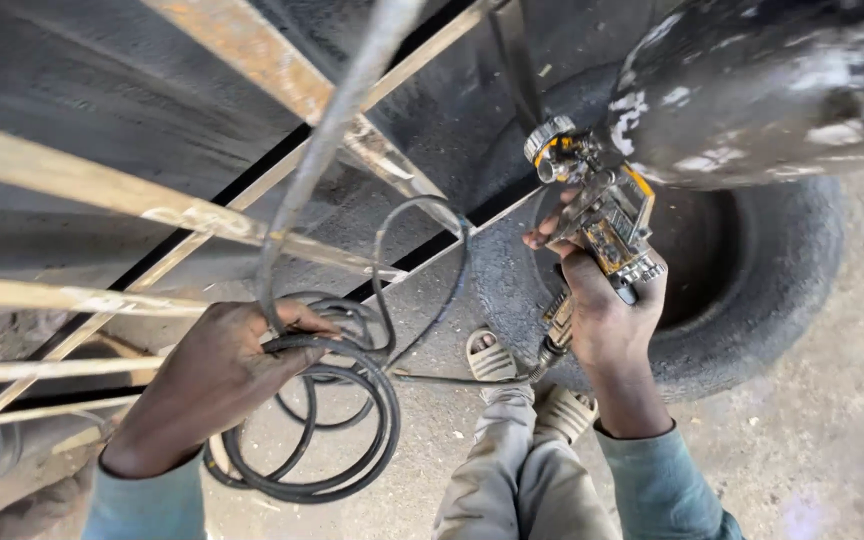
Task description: Spray painting a metal gate with black paint using a pneumatic spray gun.
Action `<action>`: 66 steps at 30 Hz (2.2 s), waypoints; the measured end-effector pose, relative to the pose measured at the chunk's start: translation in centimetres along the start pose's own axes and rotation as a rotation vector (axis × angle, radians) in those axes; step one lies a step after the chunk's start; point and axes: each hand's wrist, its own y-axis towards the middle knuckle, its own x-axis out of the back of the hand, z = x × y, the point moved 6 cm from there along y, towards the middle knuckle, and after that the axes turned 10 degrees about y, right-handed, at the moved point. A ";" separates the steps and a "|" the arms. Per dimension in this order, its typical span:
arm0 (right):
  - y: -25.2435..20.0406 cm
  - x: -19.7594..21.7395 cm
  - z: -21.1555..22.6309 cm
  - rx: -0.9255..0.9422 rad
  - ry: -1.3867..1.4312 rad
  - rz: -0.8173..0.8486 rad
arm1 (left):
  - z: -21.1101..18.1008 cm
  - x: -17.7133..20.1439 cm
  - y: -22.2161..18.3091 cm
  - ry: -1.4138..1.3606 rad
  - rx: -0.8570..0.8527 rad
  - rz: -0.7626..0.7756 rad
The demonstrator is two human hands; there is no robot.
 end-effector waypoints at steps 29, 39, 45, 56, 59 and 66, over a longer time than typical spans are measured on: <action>-2.3 -3.1 0.3 0.039 -0.087 -0.364 | 3.6 3.0 -1.2 -0.191 -0.212 -0.065; -6.3 -5.4 0.1 -0.263 -0.119 -0.061 | 4.4 3.1 -1.3 -0.236 -0.159 0.027; -3.9 -3.7 1.2 -0.225 -0.125 -0.195 | 4.7 2.7 -1.2 -0.083 -0.086 0.056; -1.4 -1.7 3.3 0.065 -0.111 -0.439 | 4.5 1.3 -1.4 -0.236 -0.053 0.103; -1.8 -2.9 4.2 0.003 -0.128 -0.386 | 3.8 1.6 -1.5 -0.240 0.017 0.127; -1.4 -2.2 3.9 -0.020 0.045 -0.289 | 4.7 1.0 -0.8 -0.237 -0.062 0.109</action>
